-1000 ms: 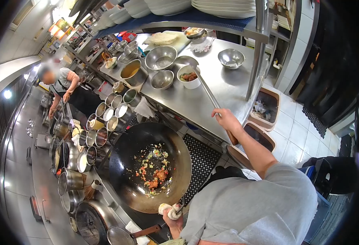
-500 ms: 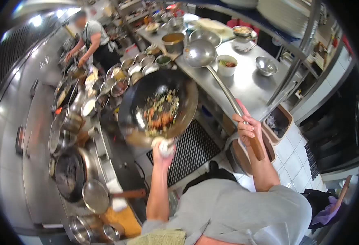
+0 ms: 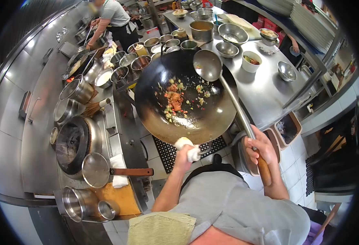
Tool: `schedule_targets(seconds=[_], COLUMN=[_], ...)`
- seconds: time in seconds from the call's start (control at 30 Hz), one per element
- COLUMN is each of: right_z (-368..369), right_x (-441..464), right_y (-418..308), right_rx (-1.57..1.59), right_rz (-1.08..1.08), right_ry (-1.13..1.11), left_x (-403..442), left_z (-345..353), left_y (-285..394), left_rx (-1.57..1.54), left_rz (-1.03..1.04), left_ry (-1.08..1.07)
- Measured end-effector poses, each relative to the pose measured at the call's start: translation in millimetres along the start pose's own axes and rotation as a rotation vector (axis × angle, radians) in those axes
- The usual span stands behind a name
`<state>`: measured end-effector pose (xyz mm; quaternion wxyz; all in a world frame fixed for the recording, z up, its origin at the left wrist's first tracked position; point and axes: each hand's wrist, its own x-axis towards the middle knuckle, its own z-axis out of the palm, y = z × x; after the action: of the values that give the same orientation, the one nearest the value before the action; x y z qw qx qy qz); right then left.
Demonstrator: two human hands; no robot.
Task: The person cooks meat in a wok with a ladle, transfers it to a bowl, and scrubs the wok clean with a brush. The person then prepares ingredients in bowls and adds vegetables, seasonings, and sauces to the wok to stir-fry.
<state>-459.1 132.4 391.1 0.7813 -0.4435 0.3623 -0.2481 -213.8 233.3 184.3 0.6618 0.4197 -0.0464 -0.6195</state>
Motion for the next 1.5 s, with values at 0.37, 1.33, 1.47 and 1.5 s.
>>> schedule_targets(seconds=[0.37, 1.33, 1.47, 1.5], right_z=[-21.6, -230.7, -217.6, -203.1], right_x=[30.3, 161.5, 154.4, 148.5], right_y=[86.2, 11.5, -4.2, -19.1], right_rx=[0.595, -0.953, -0.859, -0.717], right_rz=[0.651, -0.458, -0.422, -0.323], right_ry=[-0.185, 0.796, 0.689, 0.594], left_x=[31.9, 58.8, 104.8, 117.9], left_z=[-51.7, 71.8, 83.1, 86.6], left_y=[-6.6, 52.7, 66.4, 69.8], left_rx=[-0.134, -0.100, -0.065, -0.054], left_rz=[-0.182, -0.027, 0.018, 0.025], left_ry=[0.127, -0.006, -0.052, -0.072])
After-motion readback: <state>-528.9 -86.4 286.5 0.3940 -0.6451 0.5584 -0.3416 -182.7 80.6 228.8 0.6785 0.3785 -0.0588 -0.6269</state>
